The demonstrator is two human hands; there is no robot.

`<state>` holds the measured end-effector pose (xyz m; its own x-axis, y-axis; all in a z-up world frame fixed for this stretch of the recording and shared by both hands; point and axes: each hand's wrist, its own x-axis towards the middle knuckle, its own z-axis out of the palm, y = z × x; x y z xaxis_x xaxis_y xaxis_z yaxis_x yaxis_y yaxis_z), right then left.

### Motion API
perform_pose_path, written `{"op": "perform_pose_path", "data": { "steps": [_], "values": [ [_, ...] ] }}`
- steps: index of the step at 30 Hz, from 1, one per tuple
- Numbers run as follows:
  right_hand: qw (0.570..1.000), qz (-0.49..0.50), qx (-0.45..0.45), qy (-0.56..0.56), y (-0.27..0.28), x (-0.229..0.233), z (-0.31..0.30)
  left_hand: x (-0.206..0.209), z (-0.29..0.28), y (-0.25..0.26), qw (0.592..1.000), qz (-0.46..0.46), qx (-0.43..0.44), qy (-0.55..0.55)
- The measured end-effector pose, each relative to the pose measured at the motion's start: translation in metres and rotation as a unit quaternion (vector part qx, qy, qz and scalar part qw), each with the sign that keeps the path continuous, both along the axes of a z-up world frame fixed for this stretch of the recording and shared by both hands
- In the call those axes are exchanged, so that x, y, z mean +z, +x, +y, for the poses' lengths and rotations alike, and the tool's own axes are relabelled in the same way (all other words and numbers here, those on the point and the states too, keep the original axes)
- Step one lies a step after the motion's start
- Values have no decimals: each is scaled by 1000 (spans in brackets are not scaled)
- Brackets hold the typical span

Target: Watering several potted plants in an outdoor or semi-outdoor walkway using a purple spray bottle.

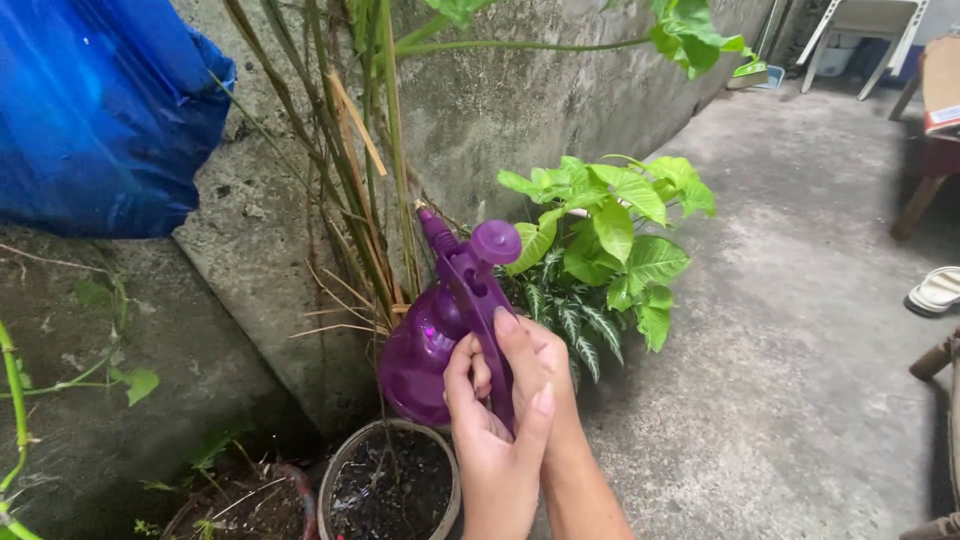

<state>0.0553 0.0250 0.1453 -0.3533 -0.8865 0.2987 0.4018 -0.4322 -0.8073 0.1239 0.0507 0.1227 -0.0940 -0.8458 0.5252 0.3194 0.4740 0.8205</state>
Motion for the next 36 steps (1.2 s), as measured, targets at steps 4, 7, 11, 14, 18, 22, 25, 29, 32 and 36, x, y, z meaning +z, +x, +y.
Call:
{"op": "perform_pose_path", "data": {
  "steps": [4, 7, 11, 14, 18, 22, 25, 29, 32, 36],
  "values": [
    [1000, -9, 1, 3, 8, -5, 1, -4, 0, 6, 1000, 11, -7, 6],
    [999, -19, -24, 12, 7, -12, 1, -10, -1, 7, 999, 21, -27, 28],
    [999, -10, -35, 11, 0, -22, -1, -14, -1, 7, 999, -32, -3, 13],
    [998, 6, -58, 26, -6, -33, -7, -17, -1, 4, 999, -51, -3, 18],
    [994, 54, -64, 73, -12, -44, -12, -28, -4, -7, 991, 48, -69, 103],
    [990, 63, -46, 120, -20, -69, -23, -39, -8, -15, 974, 76, -72, 201],
    [987, 78, -54, 133, -27, -86, -31, -48, -12, -19, 962, 111, -70, 240],
    [985, 71, -66, 141, -31, -90, -29, -55, -16, -24, 962, 94, -71, 248],
    [988, 49, -74, 126, -32, -88, -27, -58, -19, -25, 965, 92, -93, 229],
    [985, 1, -104, 134, -35, -87, -22, -60, -22, -25, 974, 55, -114, 188]
  ]
}}
